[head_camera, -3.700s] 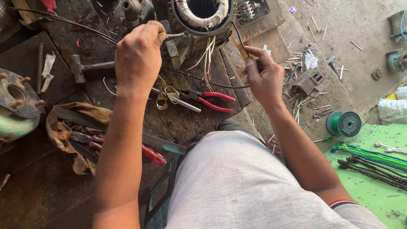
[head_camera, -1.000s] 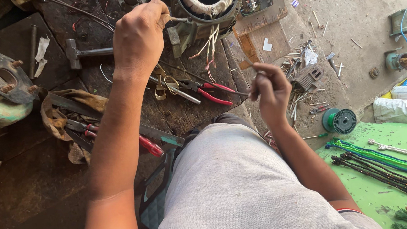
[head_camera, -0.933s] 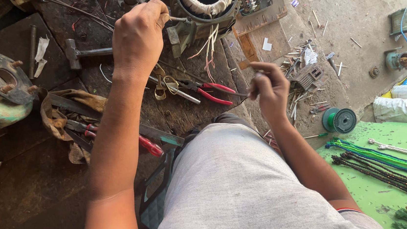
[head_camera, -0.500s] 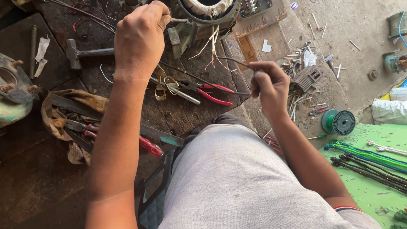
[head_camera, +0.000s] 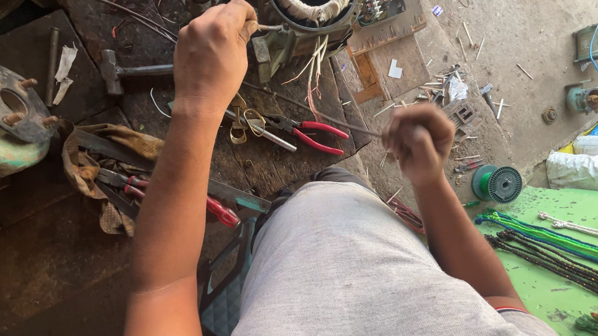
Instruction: The person works at a cluttered workbench on an electric motor, cutting and stripping insulation from copper wires by hand and with pliers, repositioning the motor housing, and arranging the motor's lead wires near the wound stator. They handle the motor body, pull and sort wires, and set tools down on the bench.
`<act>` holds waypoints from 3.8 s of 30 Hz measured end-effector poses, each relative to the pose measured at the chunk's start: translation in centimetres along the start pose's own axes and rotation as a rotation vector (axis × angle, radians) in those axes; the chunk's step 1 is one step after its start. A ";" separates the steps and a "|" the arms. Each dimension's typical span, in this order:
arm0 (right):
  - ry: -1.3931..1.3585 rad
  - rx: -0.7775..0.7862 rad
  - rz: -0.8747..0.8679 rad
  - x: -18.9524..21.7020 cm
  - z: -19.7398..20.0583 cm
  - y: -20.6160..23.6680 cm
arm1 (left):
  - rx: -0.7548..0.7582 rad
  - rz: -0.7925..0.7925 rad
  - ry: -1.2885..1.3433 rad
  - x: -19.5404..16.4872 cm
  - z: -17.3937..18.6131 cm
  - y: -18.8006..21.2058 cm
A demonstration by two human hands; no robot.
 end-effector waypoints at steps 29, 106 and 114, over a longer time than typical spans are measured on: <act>0.380 -0.226 -0.313 -3.8 -0.3 -5.9 | -0.010 0.000 -0.019 -0.2 -0.3 0.0; 0.291 -0.298 -0.259 -5.0 -0.4 -4.7 | -0.014 -0.061 -0.027 -0.4 0.0 -0.1; 0.294 -0.276 -0.273 -5.0 -0.4 -4.7 | -0.014 -0.036 -0.021 -0.4 -0.3 0.0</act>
Point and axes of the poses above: each hand's wrist, its own y-axis away from the middle knuckle, its own z-axis out of the back of the hand, x = y × z, the point moved 2 cm from there along -y, towards the middle knuckle, and after that the axes turned 2 degrees about x, right-handed, at the moved point
